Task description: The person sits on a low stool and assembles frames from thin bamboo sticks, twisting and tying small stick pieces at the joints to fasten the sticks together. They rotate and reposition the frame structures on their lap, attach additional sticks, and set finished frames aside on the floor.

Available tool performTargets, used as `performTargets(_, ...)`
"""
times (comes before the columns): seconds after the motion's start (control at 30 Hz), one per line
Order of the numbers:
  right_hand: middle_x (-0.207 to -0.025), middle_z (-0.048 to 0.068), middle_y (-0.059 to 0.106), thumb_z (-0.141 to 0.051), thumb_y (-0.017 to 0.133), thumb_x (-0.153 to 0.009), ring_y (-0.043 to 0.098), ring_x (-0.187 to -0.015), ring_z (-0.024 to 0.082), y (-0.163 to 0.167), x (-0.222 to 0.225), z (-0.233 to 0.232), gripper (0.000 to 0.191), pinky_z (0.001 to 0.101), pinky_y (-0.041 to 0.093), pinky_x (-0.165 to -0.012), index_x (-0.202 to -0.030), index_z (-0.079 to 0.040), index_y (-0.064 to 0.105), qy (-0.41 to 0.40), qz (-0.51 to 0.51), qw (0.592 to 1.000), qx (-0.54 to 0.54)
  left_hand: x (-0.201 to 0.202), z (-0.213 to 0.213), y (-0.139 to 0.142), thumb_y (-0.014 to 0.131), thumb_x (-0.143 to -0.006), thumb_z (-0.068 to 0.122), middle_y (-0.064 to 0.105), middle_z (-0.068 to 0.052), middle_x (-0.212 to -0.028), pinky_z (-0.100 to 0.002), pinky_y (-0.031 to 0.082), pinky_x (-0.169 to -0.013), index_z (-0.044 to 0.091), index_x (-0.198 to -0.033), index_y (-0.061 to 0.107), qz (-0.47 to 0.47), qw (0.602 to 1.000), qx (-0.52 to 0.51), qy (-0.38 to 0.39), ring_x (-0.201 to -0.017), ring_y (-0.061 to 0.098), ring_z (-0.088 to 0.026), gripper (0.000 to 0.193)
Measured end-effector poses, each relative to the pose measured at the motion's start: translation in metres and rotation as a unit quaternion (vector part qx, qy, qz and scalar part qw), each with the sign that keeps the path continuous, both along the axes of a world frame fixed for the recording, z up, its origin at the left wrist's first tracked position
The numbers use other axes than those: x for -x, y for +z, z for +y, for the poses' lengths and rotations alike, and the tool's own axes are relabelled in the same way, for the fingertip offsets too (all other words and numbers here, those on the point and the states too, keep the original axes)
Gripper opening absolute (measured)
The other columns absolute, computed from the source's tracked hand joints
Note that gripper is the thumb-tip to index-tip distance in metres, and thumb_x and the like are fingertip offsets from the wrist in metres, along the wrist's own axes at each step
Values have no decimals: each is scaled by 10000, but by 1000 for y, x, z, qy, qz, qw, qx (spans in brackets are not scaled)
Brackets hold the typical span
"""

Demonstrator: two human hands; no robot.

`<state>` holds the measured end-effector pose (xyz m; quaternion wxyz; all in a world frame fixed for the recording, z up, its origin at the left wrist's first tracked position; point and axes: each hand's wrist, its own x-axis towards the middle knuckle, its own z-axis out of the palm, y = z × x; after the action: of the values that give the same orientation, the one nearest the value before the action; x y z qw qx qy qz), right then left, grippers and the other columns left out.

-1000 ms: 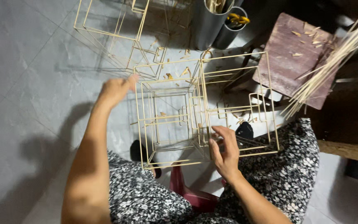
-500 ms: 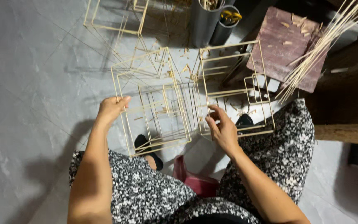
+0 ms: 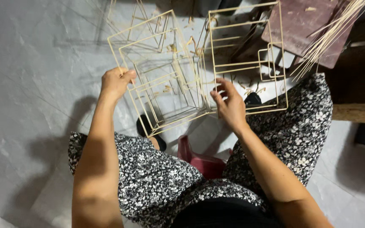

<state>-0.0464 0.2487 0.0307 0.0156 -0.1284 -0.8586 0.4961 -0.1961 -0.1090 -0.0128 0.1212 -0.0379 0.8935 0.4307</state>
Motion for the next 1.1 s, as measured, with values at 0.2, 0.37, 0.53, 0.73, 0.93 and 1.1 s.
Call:
performTargets(0.2,-1262,55,620,-53,685,-1056,612,-1141,154,-25,34,17,342,305,534,-1008,-1383,-33,588,4,177,974,144,3,6,-3,707,-958,284,747,2,-746,-293,464,-569,77,-848,716,-8,1000,12,-20,-594,557,-90,235)
performTargets(0.37,-1287,166,587,-183,746,-1069,670,-1161,275,-26,92,10,502,334,580,-974,-1462,7,497,46,216,975,-21,-1,3,-9,716,-968,251,758,-8,-757,-278,478,-593,61,-879,697,24,998,-22,-59,-634,598,-72,211)
performTargets(0.53,-982,194,722,-497,833,-875,683,-924,401,-33,119,-10,648,487,527,-763,-1265,-30,609,91,1,968,-232,-7,8,-9,731,-956,229,756,-22,-757,-271,537,-644,47,-881,671,24,996,-39,-75,-681,695,-83,206)
performTargets(0.73,-845,179,716,-371,808,-867,694,-823,402,-40,92,-6,366,506,527,-720,-937,-49,647,58,5,970,-235,-15,21,7,766,-940,311,745,-54,-735,-304,547,-661,40,-837,674,-30,992,4,-121,-689,714,-104,305)
performTargets(0.93,-793,190,695,-293,743,-919,673,-756,410,-22,40,-15,273,509,507,-673,-900,-44,632,-1,45,978,-202,-32,19,33,771,-899,393,745,-29,-737,-285,525,-648,100,-843,777,-21,984,47,-172,-682,675,-92,298)
performTargets(1.1,-779,133,718,-274,701,-938,696,-721,348,-5,12,-15,223,471,513,-658,-907,-60,645,-19,35,988,-146,-49,33,40,733,-937,378,753,-31,-767,-294,478,-601,80,-877,783,-33,993,-9,-114,-653,606,-115,308)
